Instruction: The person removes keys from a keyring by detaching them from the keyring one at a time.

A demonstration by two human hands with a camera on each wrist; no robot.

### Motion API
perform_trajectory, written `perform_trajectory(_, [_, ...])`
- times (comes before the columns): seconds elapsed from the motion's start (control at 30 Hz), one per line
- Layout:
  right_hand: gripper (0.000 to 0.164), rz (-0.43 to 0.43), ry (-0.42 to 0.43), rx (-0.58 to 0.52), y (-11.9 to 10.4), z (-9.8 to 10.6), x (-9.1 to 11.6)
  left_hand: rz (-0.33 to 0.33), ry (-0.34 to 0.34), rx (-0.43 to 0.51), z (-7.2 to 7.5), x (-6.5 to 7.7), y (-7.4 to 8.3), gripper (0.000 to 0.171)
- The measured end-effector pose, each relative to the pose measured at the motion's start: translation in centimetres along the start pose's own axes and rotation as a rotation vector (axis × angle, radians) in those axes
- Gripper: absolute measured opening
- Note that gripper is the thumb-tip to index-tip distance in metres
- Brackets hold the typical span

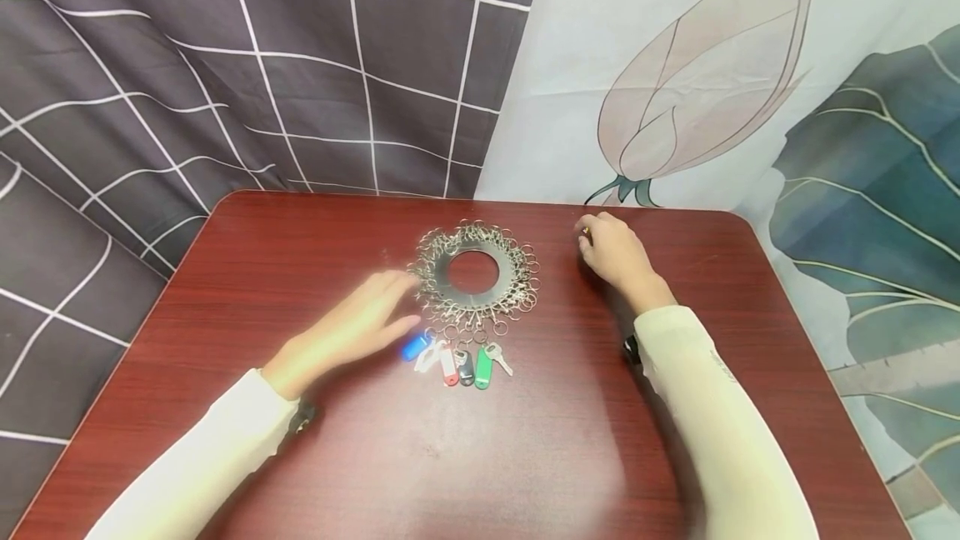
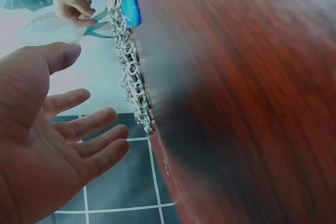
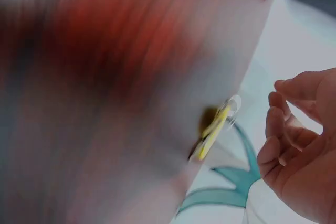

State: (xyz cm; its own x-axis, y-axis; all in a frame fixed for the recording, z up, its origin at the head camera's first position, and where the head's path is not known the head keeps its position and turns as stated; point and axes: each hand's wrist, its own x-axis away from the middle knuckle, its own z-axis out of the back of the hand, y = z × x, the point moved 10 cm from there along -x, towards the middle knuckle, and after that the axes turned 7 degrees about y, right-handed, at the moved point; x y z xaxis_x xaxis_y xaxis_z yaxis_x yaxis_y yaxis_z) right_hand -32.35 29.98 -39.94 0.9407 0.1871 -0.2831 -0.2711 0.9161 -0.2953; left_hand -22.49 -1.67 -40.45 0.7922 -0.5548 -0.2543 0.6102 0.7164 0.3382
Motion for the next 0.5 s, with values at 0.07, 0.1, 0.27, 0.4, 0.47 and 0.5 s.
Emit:
perform_trajectory(0.07, [0.018,-0.002,0.021,-0.060,-0.7,0.1,0.3,0.001,0.005,0.005,0.0,-0.2,0.1,0.056])
perform_trajectory(0.1, [0.017,-0.009,0.032,-0.091,-1.1,0.1,0.4,-0.001,0.006,0.009,0.0,-0.3,0.2,0.057])
perform_trajectory(0.27, [0.013,-0.034,0.054,-0.202,-3.3,-0.3,1.4,-0.002,0.002,0.025,0.0,-0.9,0.5,0.057])
perform_trajectory(0.4, [0.009,-0.034,0.003,-0.259,-5.3,-1.3,2.4,-0.004,0.000,0.019,-0.2,-1.3,0.8,0.057])
perform_trajectory(0.47, [0.008,-0.026,-0.031,-0.284,-6.4,-1.8,3.1,-0.012,0.004,0.015,-0.3,-1.4,0.9,0.056])
perform_trajectory(0.5, [0.007,-0.022,-0.052,-0.301,-6.8,-2.1,3.4,-0.017,0.007,0.013,-0.4,-1.5,1.1,0.055])
